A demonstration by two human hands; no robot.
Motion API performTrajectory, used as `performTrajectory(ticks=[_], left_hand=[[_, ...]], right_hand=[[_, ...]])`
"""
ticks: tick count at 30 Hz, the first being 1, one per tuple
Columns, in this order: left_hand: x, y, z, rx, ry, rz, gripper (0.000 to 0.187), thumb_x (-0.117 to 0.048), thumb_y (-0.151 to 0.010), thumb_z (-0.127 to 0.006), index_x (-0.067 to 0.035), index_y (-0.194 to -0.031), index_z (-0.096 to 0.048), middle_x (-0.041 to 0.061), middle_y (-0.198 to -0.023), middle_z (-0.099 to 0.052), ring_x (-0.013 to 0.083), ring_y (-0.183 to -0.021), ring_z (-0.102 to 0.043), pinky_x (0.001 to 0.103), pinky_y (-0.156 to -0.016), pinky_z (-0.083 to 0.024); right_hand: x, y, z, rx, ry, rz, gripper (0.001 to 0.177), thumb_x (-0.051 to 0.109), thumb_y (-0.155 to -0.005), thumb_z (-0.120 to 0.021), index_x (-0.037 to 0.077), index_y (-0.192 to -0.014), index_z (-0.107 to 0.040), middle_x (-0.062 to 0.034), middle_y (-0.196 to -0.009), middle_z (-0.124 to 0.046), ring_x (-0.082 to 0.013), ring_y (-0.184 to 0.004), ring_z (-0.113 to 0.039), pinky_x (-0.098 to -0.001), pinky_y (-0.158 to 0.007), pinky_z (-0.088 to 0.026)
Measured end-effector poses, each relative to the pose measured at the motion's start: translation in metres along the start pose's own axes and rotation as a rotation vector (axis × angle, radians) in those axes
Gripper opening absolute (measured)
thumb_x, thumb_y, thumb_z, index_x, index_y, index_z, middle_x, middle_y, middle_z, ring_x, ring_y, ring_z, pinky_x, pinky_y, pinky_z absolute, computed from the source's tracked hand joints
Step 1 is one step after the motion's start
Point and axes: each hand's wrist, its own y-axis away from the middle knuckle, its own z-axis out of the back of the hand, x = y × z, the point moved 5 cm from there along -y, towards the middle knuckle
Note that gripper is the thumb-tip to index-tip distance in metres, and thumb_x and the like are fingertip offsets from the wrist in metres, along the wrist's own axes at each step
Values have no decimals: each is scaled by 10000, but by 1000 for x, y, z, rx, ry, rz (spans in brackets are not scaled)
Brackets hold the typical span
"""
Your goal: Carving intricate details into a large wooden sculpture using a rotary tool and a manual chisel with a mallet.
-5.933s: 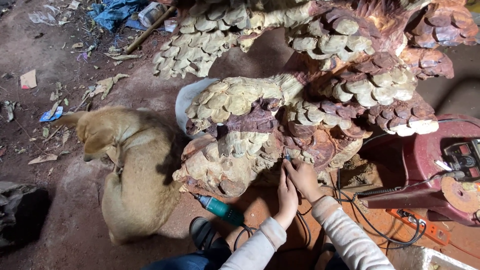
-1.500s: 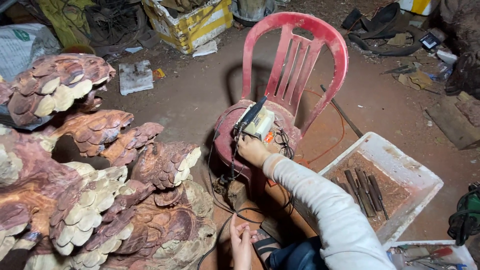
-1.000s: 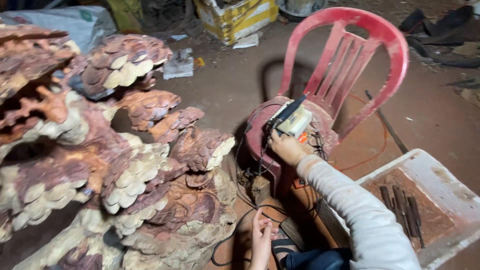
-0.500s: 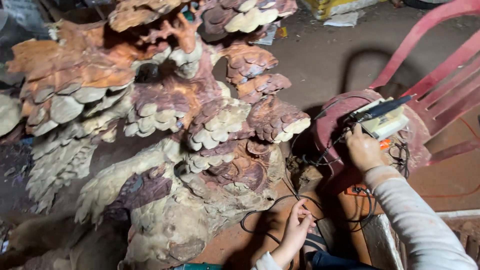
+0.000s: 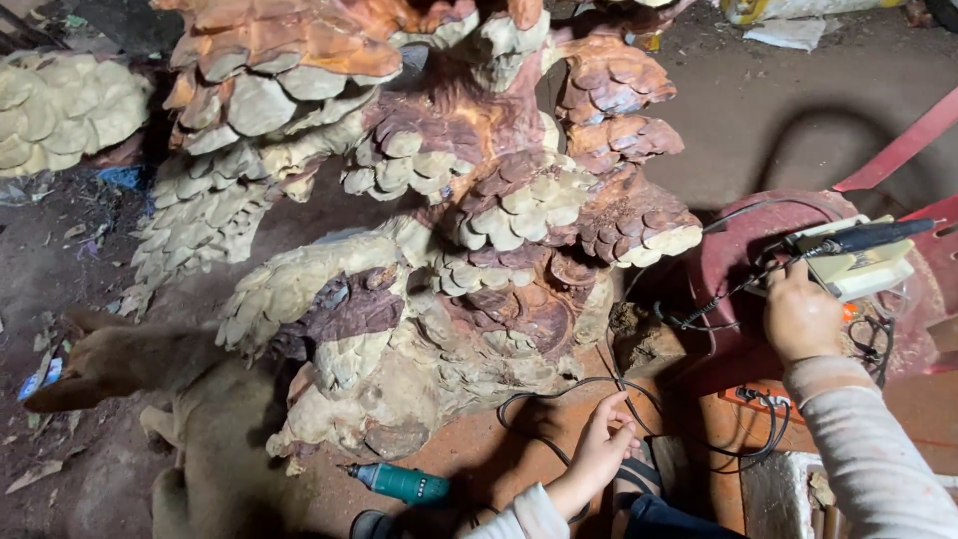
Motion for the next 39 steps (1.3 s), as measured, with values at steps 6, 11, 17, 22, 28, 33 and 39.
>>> performTrajectory(ticks=[6, 11, 17, 22, 28, 33, 39], left_hand=[[-14, 11, 3, -2, -37, -7, 553, -84, -1006, -481, -104, -1542, -344, 58, -1185, -514, 84, -864, -586, 198, -708, -490], [-29, 24, 6, -5, -93, 17, 552, -128, -1019, -481, -100, -1548, -329, 60, -1206, -512, 94, -884, -592, 214, -747, -492], [-41, 28, 18, -99, -175, -73, 684, -155, -980, -512, -94, -1600, -229, 96, -1179, -559, 140, -772, -584, 278, -721, -484], [-78, 13, 65, -329, -311, -235, 888, -100, -989, -559, -99, -1641, 44, 93, -1080, -594, 150, -786, -543, 253, -699, -483], [-61, -5, 122, -489, -485, -55, 992, -166, -949, -582, -187, -1628, 141, 263, -1366, -533, 255, -838, -628, 334, -615, -523], [-19, -7, 103, -402, -595, -136, 1031, -182, -899, -542, -164, -1607, 207, 221, -1356, -612, 344, -979, -684, 369, -632, -548], [-35, 14, 105, -348, -586, -116, 963, -141, -939, -536, -98, -1614, 149, 208, -1494, -485, 374, -1135, -615, 408, -796, -560]], right_hand=[[-1, 8, 11, 12, 32, 24, 103, 210, -992, -547, 158, -1049, -616, -36, -1082, -639, -224, -666, -713, -352, -568, -574], [-3, 22, 15, -119, 60, 1, 240, 226, -996, -573, 182, -1217, -655, -5, -1135, -659, -159, -610, -674, -283, -543, -535], [-8, 54, 53, -219, 79, -47, 238, 436, -1093, -672, 311, -1290, -717, 151, -1332, -700, -66, -754, -666, -176, -637, -532], [15, 74, 82, -99, -105, 40, 256, 364, -1054, -675, 241, -1265, -748, 99, -1350, -720, -77, -843, -715, -180, -666, -569], [117, 97, 222, 49, -594, 435, 206, 258, -870, -691, 214, -1071, -696, 127, -1179, -694, -145, -613, -680, -275, -515, -553], [184, 145, 250, 122, -848, 801, 239, 215, -775, -679, 210, -1011, -639, 63, -1042, -684, -243, -611, -719, -363, -560, -579], [227, 175, 234, 604, -867, 1060, 147, 235, -833, -686, 239, -963, -753, 104, -974, -752, -211, -724, -744, -351, -717, -601]])
